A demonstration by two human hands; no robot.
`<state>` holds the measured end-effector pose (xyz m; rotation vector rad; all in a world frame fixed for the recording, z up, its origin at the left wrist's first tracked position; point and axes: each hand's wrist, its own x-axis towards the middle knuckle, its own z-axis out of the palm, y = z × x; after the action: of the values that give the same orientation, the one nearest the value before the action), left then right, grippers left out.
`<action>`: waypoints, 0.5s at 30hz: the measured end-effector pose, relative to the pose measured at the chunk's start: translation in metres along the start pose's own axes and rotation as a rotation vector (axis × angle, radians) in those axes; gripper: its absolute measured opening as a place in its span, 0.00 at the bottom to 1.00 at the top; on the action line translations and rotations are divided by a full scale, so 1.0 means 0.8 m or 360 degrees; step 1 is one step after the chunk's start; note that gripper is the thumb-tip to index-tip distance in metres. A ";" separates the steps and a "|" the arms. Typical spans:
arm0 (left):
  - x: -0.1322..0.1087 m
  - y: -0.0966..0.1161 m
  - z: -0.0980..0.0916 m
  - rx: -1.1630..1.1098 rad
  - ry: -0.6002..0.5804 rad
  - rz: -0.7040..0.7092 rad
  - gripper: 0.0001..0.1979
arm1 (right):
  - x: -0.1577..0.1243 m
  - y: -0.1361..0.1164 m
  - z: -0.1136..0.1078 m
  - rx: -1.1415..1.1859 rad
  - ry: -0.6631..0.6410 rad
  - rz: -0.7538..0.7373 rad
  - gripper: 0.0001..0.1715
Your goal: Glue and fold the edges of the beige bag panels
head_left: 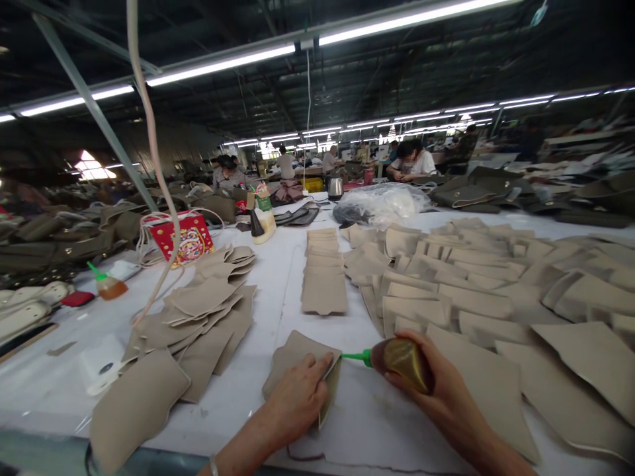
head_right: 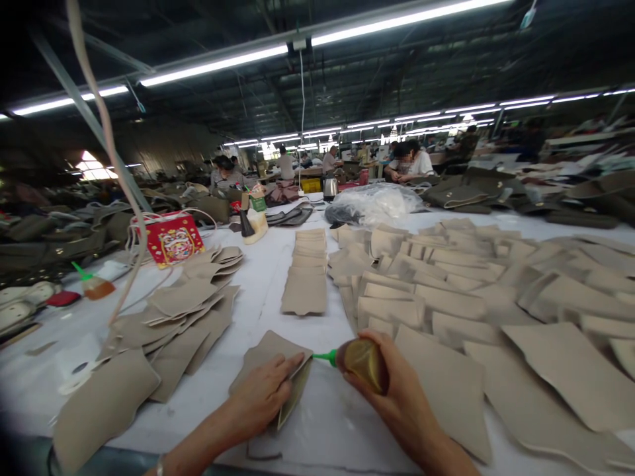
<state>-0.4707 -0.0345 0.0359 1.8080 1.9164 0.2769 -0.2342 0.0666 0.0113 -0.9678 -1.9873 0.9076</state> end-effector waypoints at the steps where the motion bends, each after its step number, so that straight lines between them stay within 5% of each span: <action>1: 0.000 0.001 -0.001 -0.0004 -0.0003 -0.0006 0.29 | -0.003 0.000 0.000 0.0021 -0.0034 0.0019 0.27; 5: -0.001 0.002 -0.001 -0.0013 -0.0008 -0.0019 0.29 | -0.007 0.003 -0.001 0.0215 -0.0149 0.0134 0.30; 10: 0.001 -0.004 0.004 -0.0062 0.0020 0.0015 0.29 | 0.002 0.008 -0.001 0.0241 0.0004 0.0214 0.33; 15: 0.000 -0.001 0.002 -0.0105 0.0035 0.0007 0.28 | -0.005 -0.004 0.002 0.0592 -0.0150 0.0274 0.31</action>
<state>-0.4708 -0.0352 0.0339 1.7736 1.8963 0.3587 -0.2349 0.0610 0.0120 -0.9022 -1.7416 1.3835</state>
